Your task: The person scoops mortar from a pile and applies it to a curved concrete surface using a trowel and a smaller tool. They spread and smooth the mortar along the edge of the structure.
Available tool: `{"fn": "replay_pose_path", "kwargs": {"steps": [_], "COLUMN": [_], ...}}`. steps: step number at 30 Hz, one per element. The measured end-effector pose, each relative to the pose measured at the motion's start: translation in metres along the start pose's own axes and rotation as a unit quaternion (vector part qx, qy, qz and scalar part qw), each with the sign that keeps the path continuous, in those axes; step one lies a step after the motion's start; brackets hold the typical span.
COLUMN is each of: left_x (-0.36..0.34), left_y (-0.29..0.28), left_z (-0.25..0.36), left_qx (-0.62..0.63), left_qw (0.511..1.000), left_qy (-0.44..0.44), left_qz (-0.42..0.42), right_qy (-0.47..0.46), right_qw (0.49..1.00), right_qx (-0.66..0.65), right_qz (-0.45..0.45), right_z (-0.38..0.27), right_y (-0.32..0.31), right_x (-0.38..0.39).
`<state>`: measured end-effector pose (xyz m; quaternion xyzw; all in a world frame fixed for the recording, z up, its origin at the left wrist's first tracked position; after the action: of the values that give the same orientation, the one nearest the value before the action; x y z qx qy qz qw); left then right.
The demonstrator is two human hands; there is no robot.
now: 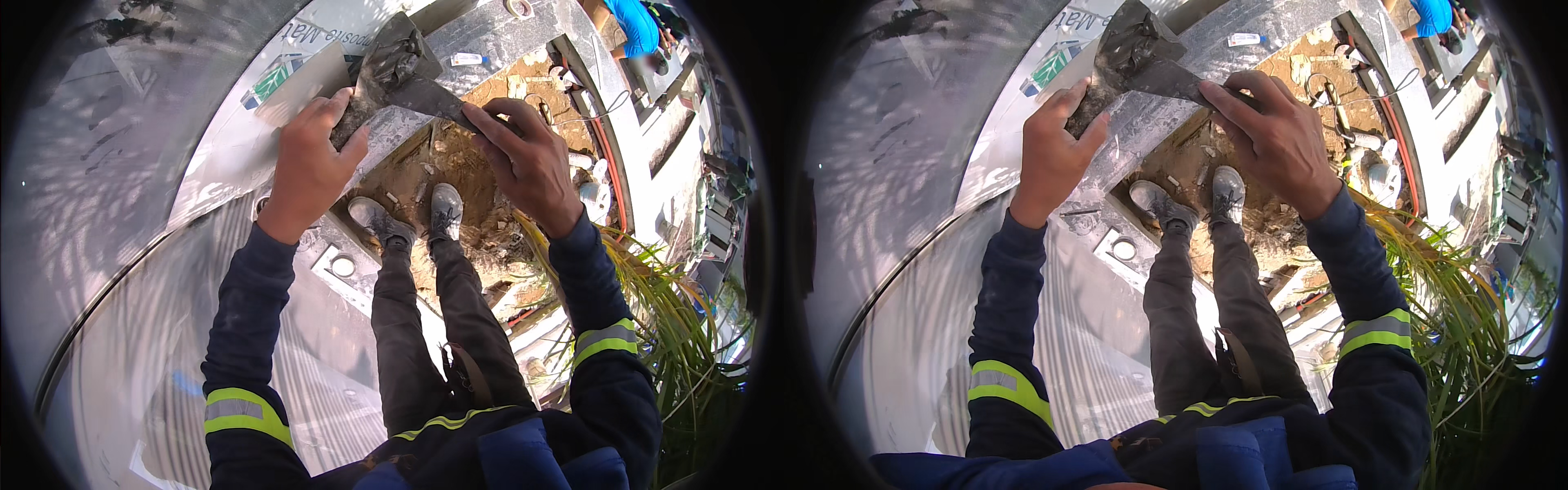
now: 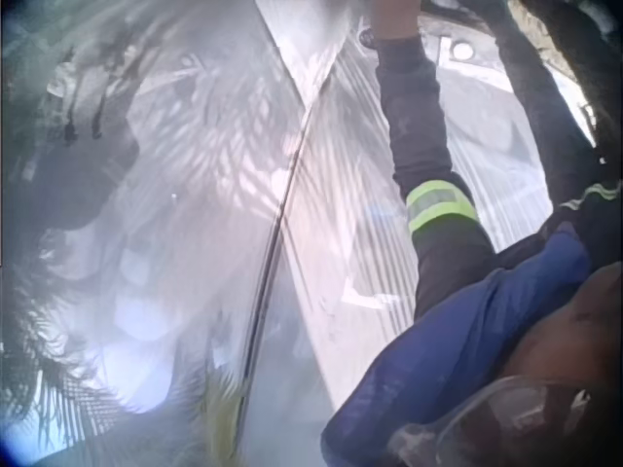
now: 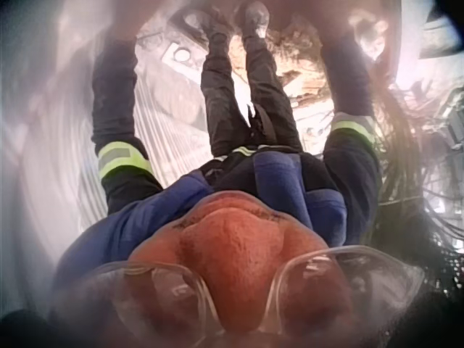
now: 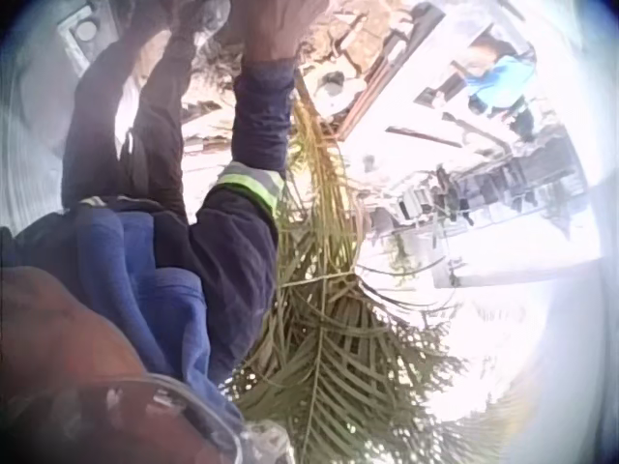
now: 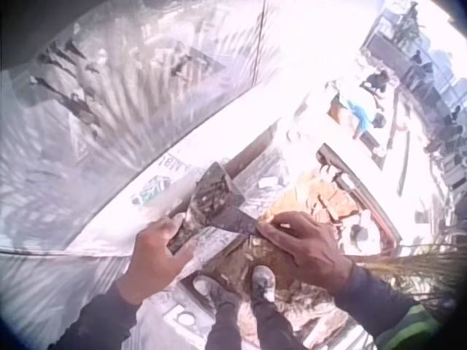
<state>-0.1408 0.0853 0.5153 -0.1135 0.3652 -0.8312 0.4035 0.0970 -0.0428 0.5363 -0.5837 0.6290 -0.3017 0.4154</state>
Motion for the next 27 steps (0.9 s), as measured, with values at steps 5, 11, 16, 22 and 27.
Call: {"fn": "replay_pose_path", "kwargs": {"steps": [5,11,16,22,27], "left_x": [0.011,0.02,0.055,0.046,0.024], "left_y": [0.014,0.042,0.115,0.167,0.195], "left_z": [0.01,0.009,-0.008,-0.039,-0.069], "left_qx": [0.006,0.122,0.305,0.306,0.322], "left_qw": [0.997,0.961,0.886,0.889,0.889], "left_qy": [-0.068,-0.227,-0.328,-0.322,-0.308], "left_qz": [0.048,0.101,0.116,0.113,0.105], "right_qy": [0.035,0.311,0.414,0.431,0.484], "right_qw": [0.997,0.849,0.652,0.648,0.695], "right_qx": [0.039,-0.426,-0.625,-0.592,-0.48], "right_qz": [-0.065,0.006,0.116,0.211,0.23], "right_z": [0.027,0.114,0.149,0.192,0.253], "right_y": [0.002,0.062,0.118,0.143,0.188], "right_x": [0.03,0.11,0.153,0.155,0.163]}}
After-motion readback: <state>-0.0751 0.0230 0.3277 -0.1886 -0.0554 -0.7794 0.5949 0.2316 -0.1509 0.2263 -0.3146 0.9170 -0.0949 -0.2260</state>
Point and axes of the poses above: each hand's wrist, its own x-axis away from the middle knuckle, its own y-axis out of the palm, z = x × y, the point moved 3 cm from there along -x, towards the middle knuckle, and after that the axes turned 1 degree about -x, right-handed, at the moved point
